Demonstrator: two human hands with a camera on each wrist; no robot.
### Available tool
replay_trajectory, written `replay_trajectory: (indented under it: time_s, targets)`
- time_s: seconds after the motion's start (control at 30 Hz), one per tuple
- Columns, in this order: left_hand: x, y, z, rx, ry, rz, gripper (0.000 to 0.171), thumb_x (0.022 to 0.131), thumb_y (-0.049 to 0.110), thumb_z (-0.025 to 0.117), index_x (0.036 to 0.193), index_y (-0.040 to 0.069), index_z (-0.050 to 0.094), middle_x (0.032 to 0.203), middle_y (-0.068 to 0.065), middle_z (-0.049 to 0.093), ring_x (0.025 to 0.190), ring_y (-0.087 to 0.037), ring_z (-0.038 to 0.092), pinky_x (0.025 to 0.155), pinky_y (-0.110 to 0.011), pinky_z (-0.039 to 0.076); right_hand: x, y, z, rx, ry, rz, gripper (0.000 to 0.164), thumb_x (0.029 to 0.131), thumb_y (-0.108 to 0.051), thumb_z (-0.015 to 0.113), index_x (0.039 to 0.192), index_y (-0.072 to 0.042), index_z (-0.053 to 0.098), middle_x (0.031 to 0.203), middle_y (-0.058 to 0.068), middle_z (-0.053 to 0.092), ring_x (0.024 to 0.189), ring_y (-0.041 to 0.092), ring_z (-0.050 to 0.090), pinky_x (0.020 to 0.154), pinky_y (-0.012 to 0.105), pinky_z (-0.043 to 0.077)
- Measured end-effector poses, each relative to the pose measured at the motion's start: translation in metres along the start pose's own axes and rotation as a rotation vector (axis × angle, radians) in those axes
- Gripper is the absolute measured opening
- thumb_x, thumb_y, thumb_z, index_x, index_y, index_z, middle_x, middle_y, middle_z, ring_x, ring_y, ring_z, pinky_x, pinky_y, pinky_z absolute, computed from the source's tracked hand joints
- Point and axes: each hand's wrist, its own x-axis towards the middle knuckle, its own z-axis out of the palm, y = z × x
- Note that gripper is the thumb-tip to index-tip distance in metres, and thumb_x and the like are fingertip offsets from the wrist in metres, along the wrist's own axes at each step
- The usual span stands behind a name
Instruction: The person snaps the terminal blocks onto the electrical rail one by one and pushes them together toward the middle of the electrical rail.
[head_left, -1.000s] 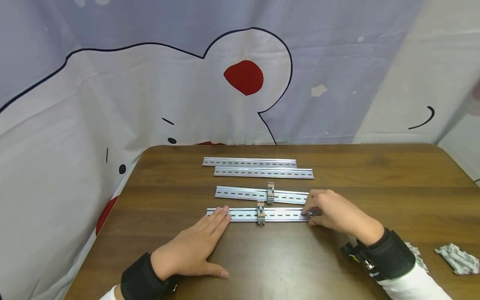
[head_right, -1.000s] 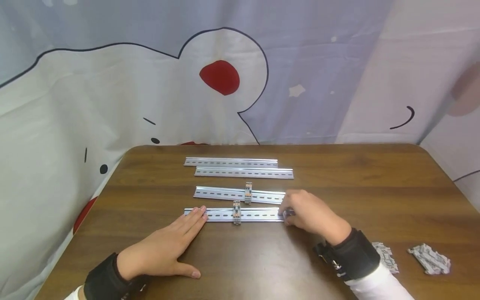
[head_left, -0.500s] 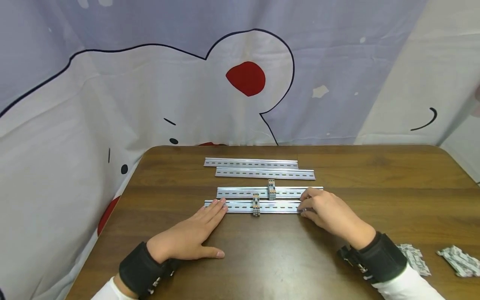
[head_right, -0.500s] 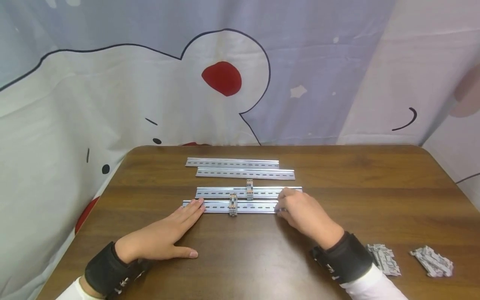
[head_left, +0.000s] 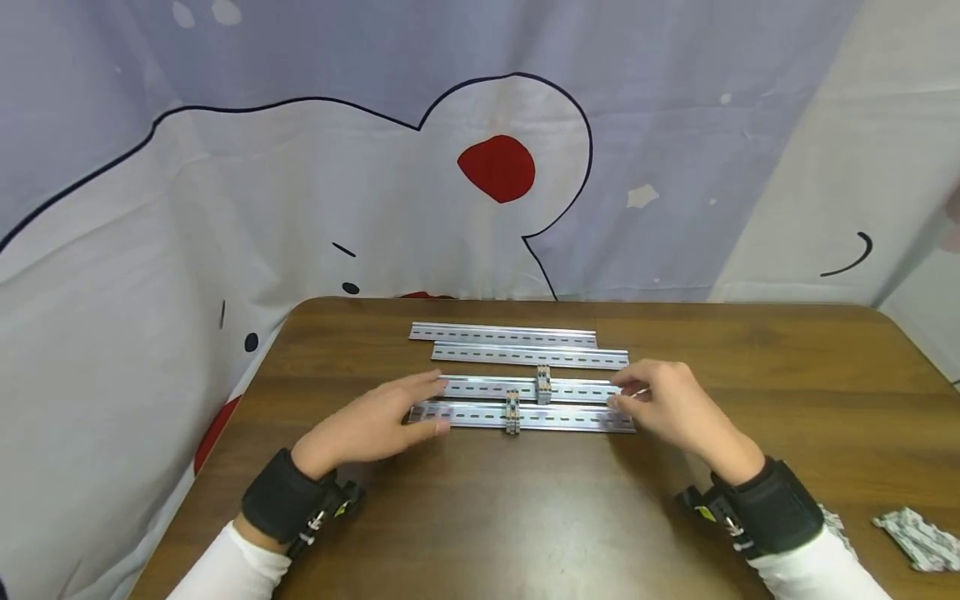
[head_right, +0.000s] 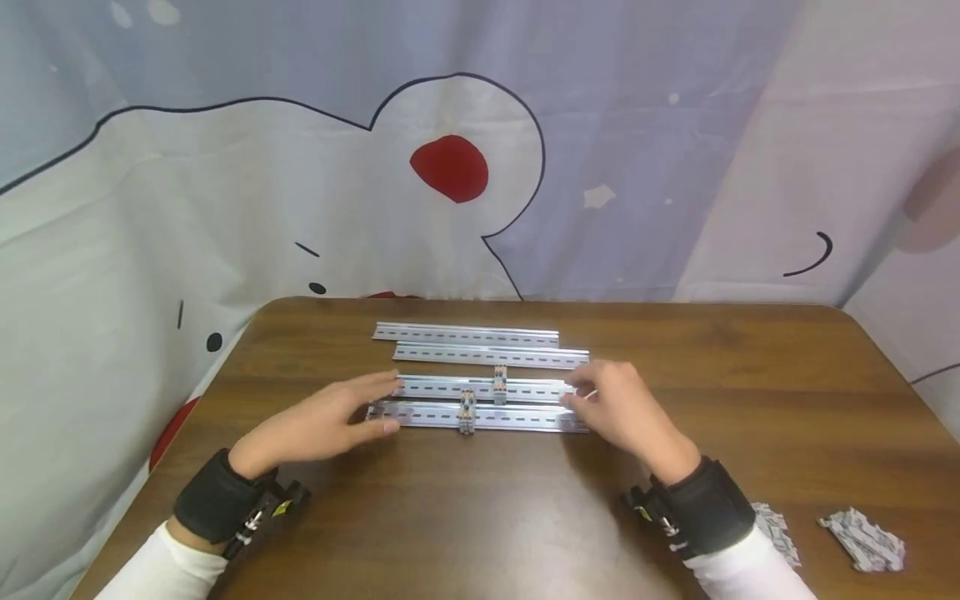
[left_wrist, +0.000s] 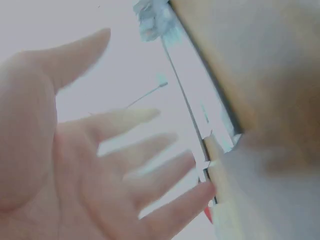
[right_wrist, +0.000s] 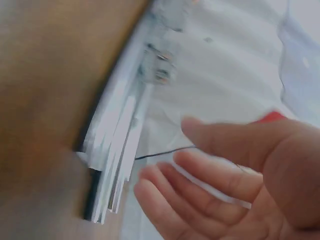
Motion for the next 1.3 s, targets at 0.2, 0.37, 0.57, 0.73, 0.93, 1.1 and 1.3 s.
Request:
replay_trajectory:
  time_s: [0.2, 0.37, 0.57, 0.73, 0.93, 1.1, 1.3]
  targets:
    - [0.041, -0.027, -0.015, -0.133, 0.226, -0.202, 0.045, 0.096, 0.024, 0.061, 0.135, 0.000, 0.056, 0.128, -0.018, 0.062, 0.117, -0.032, 0.059, 0.092, -0.047, 0.050, 0.016, 0.020, -0.025, 0.023, -0.112, 0.195, 0.039, 0.090, -0.016, 0.066, 0.119, 0.010, 0.063, 0.102, 0.021, 0.071, 0.092, 0.032, 0.069, 0.075, 0.043, 0.056]
    - [0.064, -0.050, -0.013, -0.205, 0.246, -0.283, 0.035, 0.090, 0.022, 0.070, 0.120, 0.004, 0.069, 0.105, -0.010, 0.070, 0.096, -0.024, 0.064, 0.079, -0.037, 0.052, 0.030, 0.038, -0.023, -0.046, -0.240, 0.254, 0.048, 0.089, -0.022, 0.068, 0.121, 0.013, 0.060, 0.102, 0.021, 0.069, 0.092, 0.032, 0.065, 0.074, 0.044, 0.054]
    - [0.076, -0.055, -0.002, -0.197, 0.275, -0.356, 0.034, 0.084, 0.028, 0.076, 0.110, 0.007, 0.072, 0.084, -0.005, 0.066, 0.077, -0.019, 0.058, 0.063, -0.029, 0.044, 0.042, 0.047, -0.012, -0.049, -0.239, 0.288, 0.048, 0.087, -0.021, 0.071, 0.123, 0.009, 0.060, 0.087, 0.008, 0.068, 0.077, 0.019, 0.059, 0.065, 0.032, 0.047]
    - [0.081, -0.050, 0.001, -0.099, 0.284, -0.413, 0.034, 0.084, 0.033, 0.076, 0.110, 0.012, 0.070, 0.077, -0.002, 0.063, 0.068, -0.018, 0.057, 0.057, -0.032, 0.040, 0.047, 0.050, -0.009, -0.082, -0.206, 0.260, 0.041, 0.085, -0.015, 0.072, 0.119, 0.006, 0.064, 0.078, 0.003, 0.064, 0.071, 0.017, 0.055, 0.062, 0.030, 0.044]
    - [0.084, -0.046, 0.000, -0.059, 0.287, -0.410, 0.031, 0.084, 0.032, 0.076, 0.108, 0.015, 0.068, 0.079, -0.001, 0.063, 0.069, -0.019, 0.057, 0.056, -0.033, 0.040, 0.050, 0.051, -0.005, -0.073, -0.148, 0.260, 0.034, 0.085, -0.015, 0.074, 0.110, 0.006, 0.066, 0.084, 0.010, 0.068, 0.077, 0.022, 0.062, 0.066, 0.036, 0.050]
    - [0.083, -0.047, -0.002, -0.084, 0.287, -0.402, 0.034, 0.084, 0.031, 0.075, 0.112, 0.013, 0.068, 0.081, -0.003, 0.063, 0.069, -0.019, 0.057, 0.056, -0.032, 0.039, 0.049, 0.053, -0.004, -0.027, -0.099, 0.232, 0.021, 0.079, -0.009, 0.078, 0.092, 0.001, 0.065, 0.080, 0.010, 0.067, 0.073, 0.021, 0.062, 0.066, 0.036, 0.051]
    - [0.081, -0.048, -0.002, -0.127, 0.314, -0.397, 0.039, 0.086, 0.031, 0.074, 0.119, 0.011, 0.066, 0.078, -0.003, 0.064, 0.067, -0.018, 0.056, 0.055, -0.030, 0.038, 0.047, 0.061, -0.003, 0.147, -0.082, 0.224, 0.008, 0.080, -0.005, 0.075, 0.083, -0.002, 0.069, 0.074, 0.005, 0.069, 0.067, 0.014, 0.061, 0.062, 0.028, 0.050]
